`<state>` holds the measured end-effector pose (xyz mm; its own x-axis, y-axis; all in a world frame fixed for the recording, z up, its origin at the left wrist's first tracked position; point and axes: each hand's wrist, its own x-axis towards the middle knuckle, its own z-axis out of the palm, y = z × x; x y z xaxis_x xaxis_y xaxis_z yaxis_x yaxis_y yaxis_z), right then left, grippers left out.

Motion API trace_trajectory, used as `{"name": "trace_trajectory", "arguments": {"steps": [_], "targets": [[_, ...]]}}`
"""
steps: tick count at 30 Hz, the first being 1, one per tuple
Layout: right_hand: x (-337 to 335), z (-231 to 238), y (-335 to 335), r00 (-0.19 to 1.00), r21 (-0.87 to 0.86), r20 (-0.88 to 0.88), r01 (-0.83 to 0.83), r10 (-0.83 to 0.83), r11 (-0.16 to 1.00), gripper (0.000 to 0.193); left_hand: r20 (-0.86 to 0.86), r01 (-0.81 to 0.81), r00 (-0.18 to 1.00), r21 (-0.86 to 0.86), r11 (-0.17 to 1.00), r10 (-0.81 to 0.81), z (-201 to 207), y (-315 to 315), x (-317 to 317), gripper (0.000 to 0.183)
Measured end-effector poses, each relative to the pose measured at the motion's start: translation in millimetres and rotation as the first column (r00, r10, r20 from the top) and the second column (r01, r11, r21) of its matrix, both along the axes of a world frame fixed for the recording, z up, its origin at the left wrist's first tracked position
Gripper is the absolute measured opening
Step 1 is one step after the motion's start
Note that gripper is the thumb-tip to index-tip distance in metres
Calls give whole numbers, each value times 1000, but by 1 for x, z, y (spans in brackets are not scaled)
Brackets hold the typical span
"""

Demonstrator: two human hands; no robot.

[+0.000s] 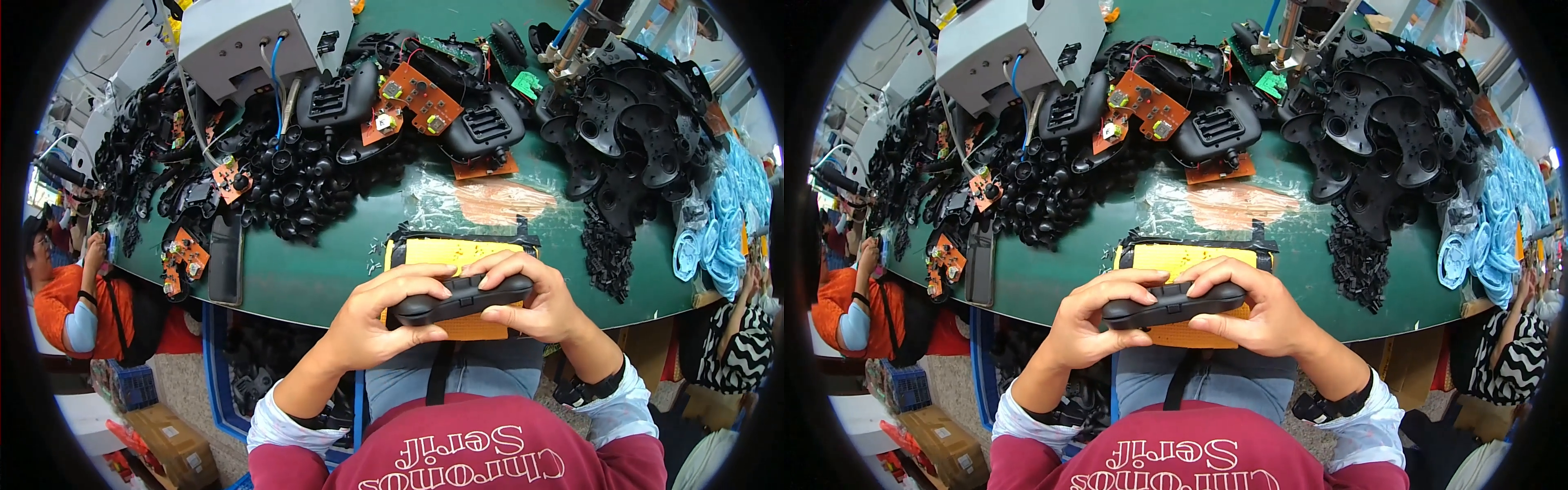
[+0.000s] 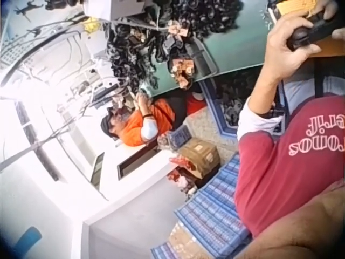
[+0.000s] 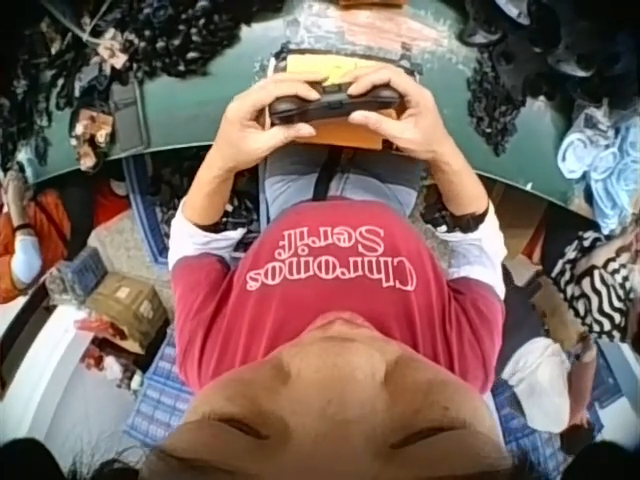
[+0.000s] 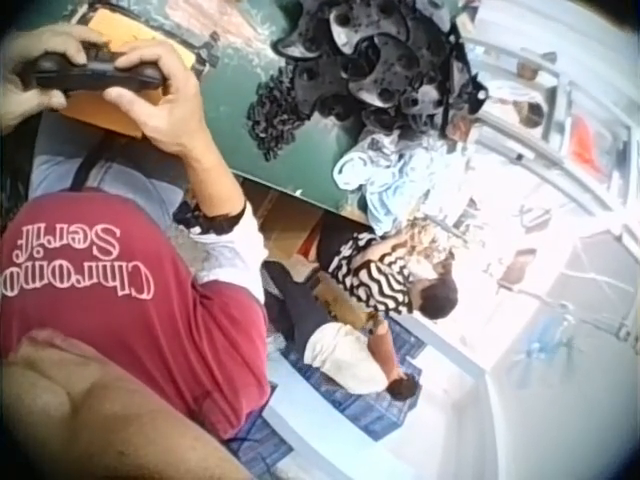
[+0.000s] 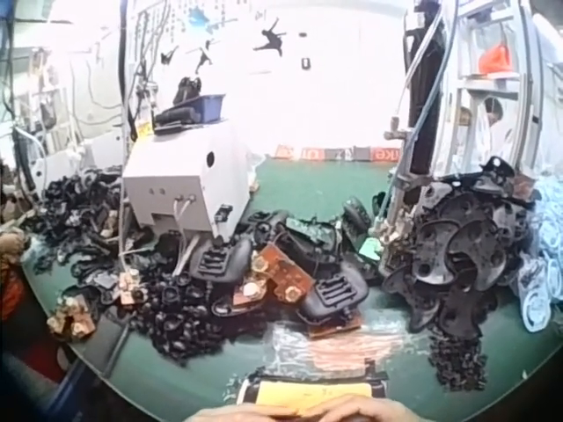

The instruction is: Assembling the internal PCBs and external shells of handheld game controllers at an electronics workbench.

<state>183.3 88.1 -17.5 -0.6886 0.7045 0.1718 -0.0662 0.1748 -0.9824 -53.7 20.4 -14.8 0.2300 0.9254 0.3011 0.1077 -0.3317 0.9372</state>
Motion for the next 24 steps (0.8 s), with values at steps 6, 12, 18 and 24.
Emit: {"name": "trace_trajectory", "arguments": {"steps": [6, 12, 18, 24], "targets": [[-5, -2, -14, 992, -92, -46, 110, -115, 990, 25, 109, -211, 965, -224, 951, 240, 2, -16, 26, 31], [-8, 1, -18, 987, -135, -52, 143, -151, 981, 21, 13, -278, 960, -98, 956, 281, 3, -12, 30, 30], [-4, 0, -10, 991, -58, -23, 127, -128, 990, 24, -30, -207, 978, -60, 976, 206, 7, -7, 16, 31], [3, -8, 12, 1000, 30, -29, -11, 12, 999, 31, -164, 0, 986, 75, 997, 12, 8, 12, -13, 40]]}}
